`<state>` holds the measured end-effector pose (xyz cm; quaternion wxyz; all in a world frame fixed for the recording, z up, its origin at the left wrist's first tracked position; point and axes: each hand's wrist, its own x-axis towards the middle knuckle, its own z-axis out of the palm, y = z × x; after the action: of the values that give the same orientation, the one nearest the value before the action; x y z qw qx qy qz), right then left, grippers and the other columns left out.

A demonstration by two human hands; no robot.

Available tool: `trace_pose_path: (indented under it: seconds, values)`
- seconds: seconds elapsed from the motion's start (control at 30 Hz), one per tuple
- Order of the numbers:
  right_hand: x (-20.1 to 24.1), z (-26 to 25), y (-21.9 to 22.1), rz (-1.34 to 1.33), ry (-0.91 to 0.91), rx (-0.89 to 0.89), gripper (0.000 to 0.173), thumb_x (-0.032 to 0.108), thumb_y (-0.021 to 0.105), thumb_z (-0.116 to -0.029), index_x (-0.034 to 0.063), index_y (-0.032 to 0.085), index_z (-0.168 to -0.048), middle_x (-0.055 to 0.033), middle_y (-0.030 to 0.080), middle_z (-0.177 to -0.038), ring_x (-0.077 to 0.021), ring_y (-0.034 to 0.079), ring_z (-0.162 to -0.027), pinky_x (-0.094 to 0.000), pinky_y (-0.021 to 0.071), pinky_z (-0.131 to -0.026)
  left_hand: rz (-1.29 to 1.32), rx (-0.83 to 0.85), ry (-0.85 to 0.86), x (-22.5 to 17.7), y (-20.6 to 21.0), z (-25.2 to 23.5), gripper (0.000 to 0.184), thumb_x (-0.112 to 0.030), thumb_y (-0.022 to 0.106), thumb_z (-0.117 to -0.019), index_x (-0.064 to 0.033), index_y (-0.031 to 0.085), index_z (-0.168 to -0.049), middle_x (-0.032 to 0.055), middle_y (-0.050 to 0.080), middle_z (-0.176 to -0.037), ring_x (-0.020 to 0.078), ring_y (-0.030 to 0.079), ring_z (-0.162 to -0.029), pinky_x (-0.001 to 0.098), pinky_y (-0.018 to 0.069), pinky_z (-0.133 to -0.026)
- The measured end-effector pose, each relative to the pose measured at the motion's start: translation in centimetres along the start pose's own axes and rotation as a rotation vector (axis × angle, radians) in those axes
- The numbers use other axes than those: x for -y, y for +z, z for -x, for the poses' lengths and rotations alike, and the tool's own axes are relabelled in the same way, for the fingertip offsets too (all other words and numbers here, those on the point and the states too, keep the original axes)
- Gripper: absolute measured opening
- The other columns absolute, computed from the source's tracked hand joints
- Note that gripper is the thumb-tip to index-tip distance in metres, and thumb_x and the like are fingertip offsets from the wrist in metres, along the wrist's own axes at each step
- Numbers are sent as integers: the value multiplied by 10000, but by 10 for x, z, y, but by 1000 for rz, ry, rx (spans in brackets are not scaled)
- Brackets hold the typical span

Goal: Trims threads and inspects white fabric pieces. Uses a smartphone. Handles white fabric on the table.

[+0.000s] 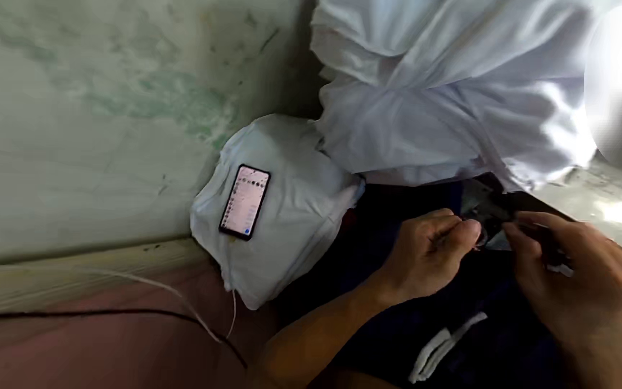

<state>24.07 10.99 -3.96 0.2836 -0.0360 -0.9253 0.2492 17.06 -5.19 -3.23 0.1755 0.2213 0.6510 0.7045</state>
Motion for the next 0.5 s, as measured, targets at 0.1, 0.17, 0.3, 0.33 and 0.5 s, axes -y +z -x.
trace_pose_path:
  seconds: [0.1,0.17,0.3,0.33,0.5]
  values:
    - [-13,2,1,70,69,-70,500,310,712,-978,-116,606,-1218,-296,605,-884,-309,568,-712,-389,464,-640,104,-22,-205,7,-10,5,373,-105,424,-1070,-35,575,-736,-66,483,-670,-32,460,-575,144,394,-524]
    - [-11,-13,3,129,83,-37,565,335,698,-982,-78,549,-1338,-323,614,-931,-408,607,-749,-526,482,-655,153,-6,-283,8,-9,5,373,-139,401,-1087,-49,564,-764,-74,467,-638,-22,450,-540,154,398,-506]
    - [-4,-64,-8,20,29,-158,207,90,597,-976,-63,721,-1041,-178,641,-687,-195,541,-524,-332,418,-502,107,71,-248,-2,-4,3,313,-142,393,-1093,-4,627,-936,-88,511,-691,-50,455,-551,133,407,-499]
    - [-3,-79,-19,-32,42,-176,198,111,604,-970,-46,717,-1011,-116,636,-676,-107,523,-526,-260,422,-504,94,82,-235,-2,-4,-1,300,-152,387,-1094,-6,642,-1034,-102,506,-675,-49,452,-533,138,405,-480]
    - [-7,-150,-56,-134,119,-98,120,156,669,-903,92,717,-993,8,655,-718,-97,573,-575,-338,453,-523,168,23,-255,0,7,-30,358,-110,316,-1092,-4,545,-1346,-87,536,-768,-27,479,-537,126,415,-444]
